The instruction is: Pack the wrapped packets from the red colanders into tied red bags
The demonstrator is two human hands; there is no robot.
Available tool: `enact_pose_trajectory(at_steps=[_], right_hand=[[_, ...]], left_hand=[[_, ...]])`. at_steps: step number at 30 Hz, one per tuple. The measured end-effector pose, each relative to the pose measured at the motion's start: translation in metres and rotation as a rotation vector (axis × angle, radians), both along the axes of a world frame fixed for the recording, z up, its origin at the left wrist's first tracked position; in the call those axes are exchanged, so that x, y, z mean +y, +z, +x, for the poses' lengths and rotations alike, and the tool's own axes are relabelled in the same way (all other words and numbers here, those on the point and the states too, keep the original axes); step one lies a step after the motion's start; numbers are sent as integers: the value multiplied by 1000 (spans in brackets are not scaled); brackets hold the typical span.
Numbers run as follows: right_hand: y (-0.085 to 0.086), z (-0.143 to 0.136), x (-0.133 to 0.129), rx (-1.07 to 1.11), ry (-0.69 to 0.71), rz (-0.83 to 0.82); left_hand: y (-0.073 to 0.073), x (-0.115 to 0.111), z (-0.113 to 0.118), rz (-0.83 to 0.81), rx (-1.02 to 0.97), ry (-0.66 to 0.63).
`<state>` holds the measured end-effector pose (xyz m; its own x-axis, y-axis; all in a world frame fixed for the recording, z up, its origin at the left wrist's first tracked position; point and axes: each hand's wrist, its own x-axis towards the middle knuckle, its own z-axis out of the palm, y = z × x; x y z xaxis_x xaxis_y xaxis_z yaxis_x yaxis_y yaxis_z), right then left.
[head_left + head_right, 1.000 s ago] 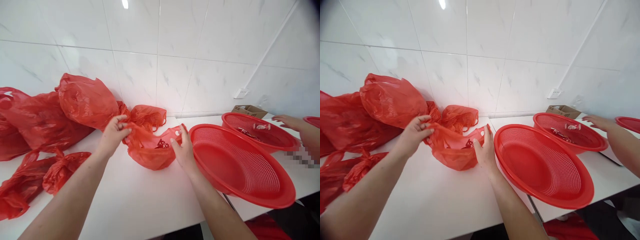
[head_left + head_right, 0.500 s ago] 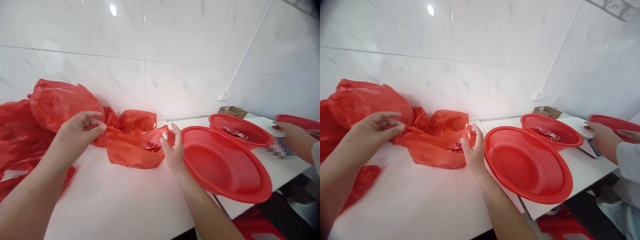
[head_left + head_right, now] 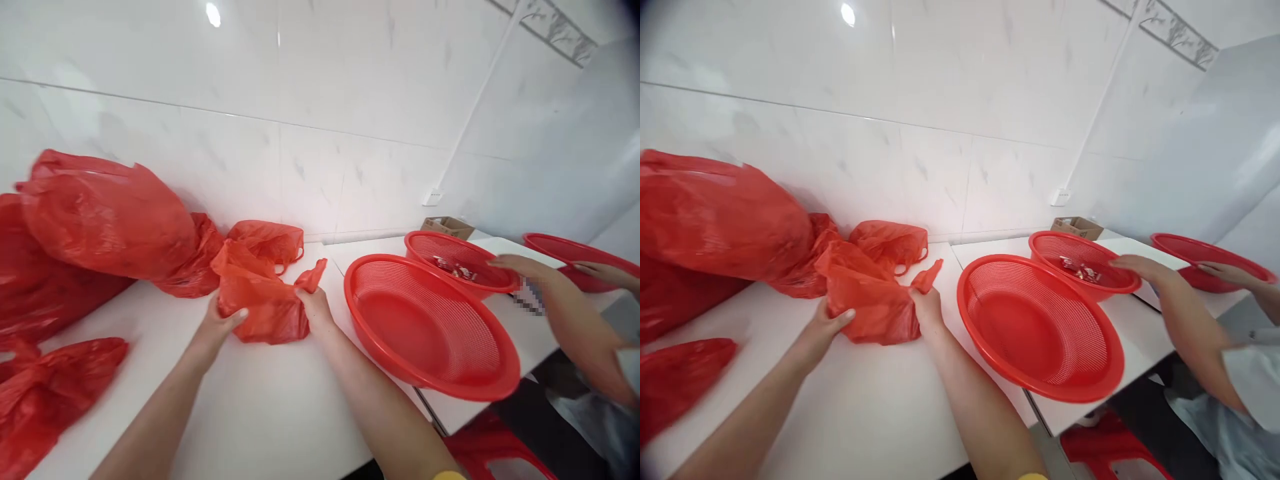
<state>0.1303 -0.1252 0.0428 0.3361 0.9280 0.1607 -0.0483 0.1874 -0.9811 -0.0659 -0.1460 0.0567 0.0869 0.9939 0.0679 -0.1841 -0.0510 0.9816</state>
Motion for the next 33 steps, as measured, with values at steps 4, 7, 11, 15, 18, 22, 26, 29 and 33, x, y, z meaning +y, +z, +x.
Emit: enact_pose_trajectory(at_steps=[4, 7, 11, 15, 18, 22, 26, 29, 33], right_hand=[[21, -21, -8, -138, 151, 125], [33, -27, -16, -292, 299, 235], [36, -20, -16, -198, 122, 235], [18, -3, -12, 86, 160, 107], [4, 11, -10, 274, 272, 47], [-8, 19, -11, 279, 460, 75], [-12, 13, -14, 308, 599, -40], [-9, 8, -15, 380, 596, -71], [-7, 10, -13, 469, 471, -22]], left_hand=[[-20, 2, 13, -18, -75, 135], [-32, -1, 5, -98, -109, 91], [-32, -3, -8, -66, -274, 125], [-29, -3, -14, -55, -407, 110], [-29, -4, -15, -125, -438, 35], [-27, -8, -14, -140, -455, -59], [-24, -14, -8, -235, -404, -185], [-23, -15, 1, -317, -413, -74], [-19, -11, 18, -306, -498, 18]])
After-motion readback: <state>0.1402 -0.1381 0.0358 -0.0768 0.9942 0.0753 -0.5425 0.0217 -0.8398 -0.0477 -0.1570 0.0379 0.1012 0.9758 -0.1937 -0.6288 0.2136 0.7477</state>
